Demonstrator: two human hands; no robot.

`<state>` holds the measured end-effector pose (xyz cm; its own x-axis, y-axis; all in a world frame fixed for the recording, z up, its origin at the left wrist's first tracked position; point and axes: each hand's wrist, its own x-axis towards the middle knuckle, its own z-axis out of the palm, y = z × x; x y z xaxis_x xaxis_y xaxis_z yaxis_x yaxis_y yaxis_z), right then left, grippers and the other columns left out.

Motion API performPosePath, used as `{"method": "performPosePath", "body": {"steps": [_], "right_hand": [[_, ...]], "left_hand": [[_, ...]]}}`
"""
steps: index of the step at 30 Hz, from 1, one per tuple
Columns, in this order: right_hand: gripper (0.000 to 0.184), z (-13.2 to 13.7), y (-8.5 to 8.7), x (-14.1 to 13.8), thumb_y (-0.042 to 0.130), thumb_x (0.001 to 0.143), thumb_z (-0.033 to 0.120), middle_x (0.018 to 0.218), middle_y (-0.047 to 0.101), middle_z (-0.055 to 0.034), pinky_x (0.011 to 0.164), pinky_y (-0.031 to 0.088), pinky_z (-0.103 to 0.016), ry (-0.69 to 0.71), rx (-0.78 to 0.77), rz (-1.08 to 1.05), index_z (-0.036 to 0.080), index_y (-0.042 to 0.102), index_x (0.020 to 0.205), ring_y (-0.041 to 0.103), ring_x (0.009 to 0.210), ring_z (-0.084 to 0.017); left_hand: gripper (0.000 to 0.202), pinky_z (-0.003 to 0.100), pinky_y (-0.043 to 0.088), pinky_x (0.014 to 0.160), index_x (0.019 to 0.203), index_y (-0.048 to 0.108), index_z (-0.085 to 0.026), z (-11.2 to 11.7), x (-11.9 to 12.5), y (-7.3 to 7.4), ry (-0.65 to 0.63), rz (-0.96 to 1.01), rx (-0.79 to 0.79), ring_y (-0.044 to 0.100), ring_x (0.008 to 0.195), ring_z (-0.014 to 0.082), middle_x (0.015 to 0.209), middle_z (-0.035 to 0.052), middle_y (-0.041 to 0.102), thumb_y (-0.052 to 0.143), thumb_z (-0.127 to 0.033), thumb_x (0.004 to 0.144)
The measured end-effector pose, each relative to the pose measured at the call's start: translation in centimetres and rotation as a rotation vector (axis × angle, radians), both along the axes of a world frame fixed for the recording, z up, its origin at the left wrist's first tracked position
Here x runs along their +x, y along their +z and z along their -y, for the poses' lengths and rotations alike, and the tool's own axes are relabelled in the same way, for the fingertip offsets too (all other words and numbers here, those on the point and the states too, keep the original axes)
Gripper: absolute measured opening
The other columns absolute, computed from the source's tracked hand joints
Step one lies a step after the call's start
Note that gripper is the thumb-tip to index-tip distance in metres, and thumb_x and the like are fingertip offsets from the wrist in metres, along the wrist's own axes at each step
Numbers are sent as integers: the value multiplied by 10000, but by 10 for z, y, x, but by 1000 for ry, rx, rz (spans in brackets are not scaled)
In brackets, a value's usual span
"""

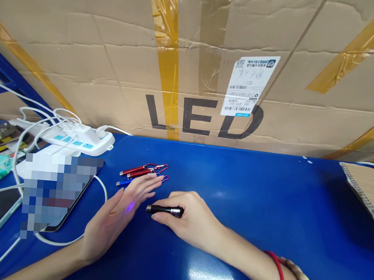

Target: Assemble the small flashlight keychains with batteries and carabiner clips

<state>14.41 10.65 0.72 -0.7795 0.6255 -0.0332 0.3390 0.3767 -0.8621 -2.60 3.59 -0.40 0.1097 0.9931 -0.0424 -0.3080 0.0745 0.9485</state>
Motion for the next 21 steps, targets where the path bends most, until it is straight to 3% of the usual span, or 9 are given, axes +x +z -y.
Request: {"method": "performPosePath", "body": {"steps": [4,9,13,18,21], "right_hand": [[234,1,-4,0,531,866,310,924,664,5,636,429,-215,30,89,53,276,671,1051,596,761,-123],[258,3,-11,-1,443,915,297,933,662,-13,663,454,-220,47,153,22,221,656,1039,607,785,-127],[273,3,-14,-2,422,927,287,957,663,-28,731,463,-230,80,131,-31,193,651,1044,616,817,-130],[257,2,-14,-1,452,918,289,944,666,-27,671,459,-190,51,82,-91,189,659,1033,616,814,-115],[250,1,-15,-1,460,916,285,960,668,-23,714,457,-195,51,70,-109,198,660,1037,614,850,-116]], "left_hand": [[473,397,115,1122,1285,434,-239,1,1,2,-37,-2,-17,224,1355,205,1434,22,363,268,-502,929],[466,374,126,1125,1300,426,-257,2,1,-4,-43,-49,-12,222,1355,190,1451,2,331,246,-493,939],[459,379,133,1121,1283,447,-250,3,1,-6,-28,-60,-14,239,1346,199,1446,11,340,245,-481,942],[394,396,133,1114,1240,496,-300,2,1,-5,10,-48,-23,242,1341,202,1398,-20,408,288,-447,939],[373,411,127,1111,1232,503,-314,2,0,-6,10,-33,-44,241,1340,210,1389,-29,417,303,-425,936]]}}
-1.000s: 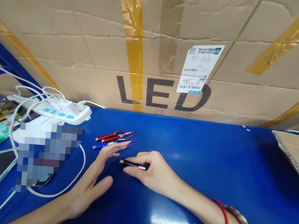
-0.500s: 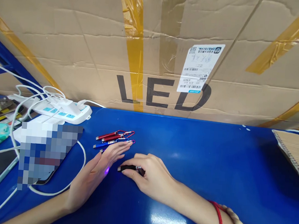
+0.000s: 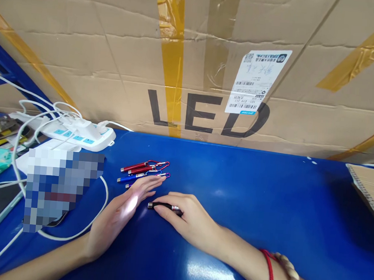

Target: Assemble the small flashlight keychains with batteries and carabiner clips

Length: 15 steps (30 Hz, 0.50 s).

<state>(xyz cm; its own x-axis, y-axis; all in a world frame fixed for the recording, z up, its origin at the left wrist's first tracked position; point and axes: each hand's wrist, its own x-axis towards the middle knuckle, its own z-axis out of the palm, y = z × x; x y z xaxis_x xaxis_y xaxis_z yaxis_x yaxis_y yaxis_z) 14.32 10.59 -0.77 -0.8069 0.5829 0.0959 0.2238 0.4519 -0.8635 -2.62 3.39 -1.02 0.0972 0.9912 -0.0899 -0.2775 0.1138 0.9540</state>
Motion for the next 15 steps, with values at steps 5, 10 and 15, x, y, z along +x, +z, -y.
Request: {"method": "performPosePath", "body": {"steps": [5,10,15], "right_hand": [[243,0,0,1,484,899,278,936,672,-25,664,459,-203,20,-26,18,208,667,1042,619,815,-121],[214,-1,1,0,541,870,296,872,677,-23,649,459,-208,15,-50,34,194,695,977,623,761,-121],[186,-2,-2,0,578,845,323,853,685,-4,680,464,-215,10,-32,36,221,706,932,622,750,-122]], "left_hand": [[375,411,151,1099,1224,500,-283,-1,0,-2,1,-7,11,259,1329,219,1386,-6,418,300,-409,934],[410,424,170,1076,1205,482,-213,-5,2,5,35,-43,-16,296,1309,247,1367,57,439,325,-440,902],[420,425,184,1072,1210,461,-206,-4,2,8,18,-73,-33,295,1312,246,1370,62,438,324,-441,891]]}}
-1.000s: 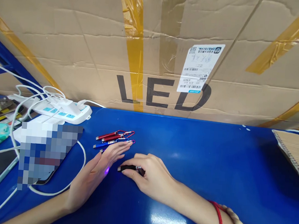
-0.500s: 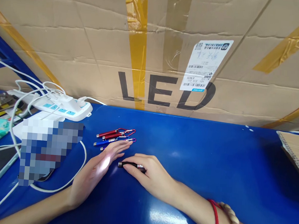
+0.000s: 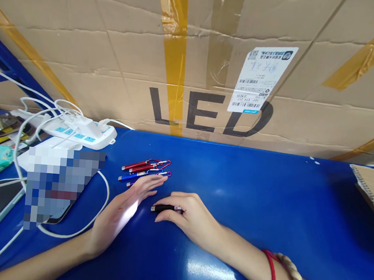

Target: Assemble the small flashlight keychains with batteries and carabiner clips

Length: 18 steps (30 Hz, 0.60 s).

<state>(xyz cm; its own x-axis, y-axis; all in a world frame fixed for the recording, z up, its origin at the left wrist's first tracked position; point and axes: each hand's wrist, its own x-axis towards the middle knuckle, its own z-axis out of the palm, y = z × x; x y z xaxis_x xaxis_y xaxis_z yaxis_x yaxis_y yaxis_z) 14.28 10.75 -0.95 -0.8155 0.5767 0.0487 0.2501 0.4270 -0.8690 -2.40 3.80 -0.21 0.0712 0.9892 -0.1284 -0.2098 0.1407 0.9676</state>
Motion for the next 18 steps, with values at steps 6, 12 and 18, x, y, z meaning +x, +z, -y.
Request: {"method": "performPosePath", "body": {"steps": [6,12,18], "right_hand": [[223,2,-1,-1,634,796,347,844,680,-8,624,450,-196,-16,-9,-17,205,704,953,608,727,-117],[238,3,-2,-3,630,795,364,735,641,-14,528,403,-205,-64,25,14,195,716,940,519,573,-92],[228,3,0,0,580,840,307,842,650,-23,576,435,-206,-22,3,14,218,685,1022,572,693,-110]], "left_hand": [[412,437,165,1082,1233,445,-202,2,-1,-2,-24,-10,7,282,1320,233,1380,59,426,265,-398,918],[396,426,185,1079,1220,472,-225,2,1,-2,-26,-29,33,284,1318,228,1378,39,424,264,-388,925],[407,449,165,1086,1207,474,-214,1,1,-4,-17,-25,30,285,1317,237,1365,57,436,282,-410,907]]}}
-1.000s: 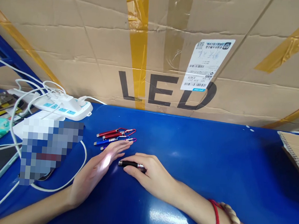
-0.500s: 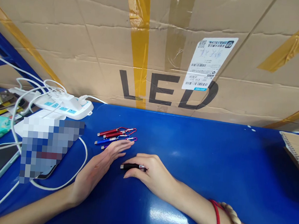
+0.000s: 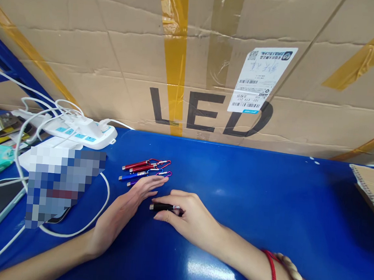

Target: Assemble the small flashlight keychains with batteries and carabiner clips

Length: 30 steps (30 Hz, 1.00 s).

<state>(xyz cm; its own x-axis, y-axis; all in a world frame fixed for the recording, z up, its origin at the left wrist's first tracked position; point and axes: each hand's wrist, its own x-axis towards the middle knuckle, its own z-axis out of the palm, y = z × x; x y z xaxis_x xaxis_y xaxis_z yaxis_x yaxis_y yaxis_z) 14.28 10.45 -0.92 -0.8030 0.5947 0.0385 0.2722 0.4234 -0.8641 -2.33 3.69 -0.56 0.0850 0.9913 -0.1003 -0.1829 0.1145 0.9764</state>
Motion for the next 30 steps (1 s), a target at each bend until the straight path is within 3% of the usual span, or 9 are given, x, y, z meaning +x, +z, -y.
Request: {"method": "performPosePath", "body": {"steps": [15,17,20,24,27,30], "right_hand": [[250,-1,-1,-2,575,844,314,845,639,-34,580,463,-206,13,-16,14,195,679,1038,594,691,-113],[254,-1,1,-1,571,847,312,846,640,-33,599,472,-211,23,0,21,195,673,1049,599,699,-116],[269,-2,7,1,460,915,285,908,645,-37,708,481,-234,37,89,34,213,640,1102,606,791,-125],[317,-15,14,11,346,957,270,1013,627,-41,819,469,-298,-19,329,144,242,579,1170,590,931,-159],[277,-39,18,28,389,929,251,1028,632,-57,822,475,-345,-159,509,370,217,597,1109,590,962,-210],[213,-67,21,53,451,890,230,997,658,-64,737,486,-347,-332,614,585,205,632,1000,607,937,-248]], "left_hand": [[386,424,194,1079,1219,483,-241,2,-2,-5,-13,-9,43,295,1312,222,1372,32,431,264,-380,933],[380,412,227,1065,1219,482,-232,2,-3,-3,12,-84,67,329,1289,231,1349,44,453,267,-373,940],[299,386,311,997,1160,519,-226,-1,-6,2,115,-460,193,438,1167,241,1222,63,537,363,-327,925],[258,429,382,855,1086,567,-189,-8,-16,4,197,-1205,439,498,969,273,1038,103,572,401,-218,890],[275,431,408,725,1072,579,-125,-12,-22,0,228,-1635,424,502,869,307,988,151,574,423,-239,878],[231,407,414,687,992,601,-109,-13,-26,-4,216,-1833,406,508,823,303,917,151,583,451,-235,871]]}}
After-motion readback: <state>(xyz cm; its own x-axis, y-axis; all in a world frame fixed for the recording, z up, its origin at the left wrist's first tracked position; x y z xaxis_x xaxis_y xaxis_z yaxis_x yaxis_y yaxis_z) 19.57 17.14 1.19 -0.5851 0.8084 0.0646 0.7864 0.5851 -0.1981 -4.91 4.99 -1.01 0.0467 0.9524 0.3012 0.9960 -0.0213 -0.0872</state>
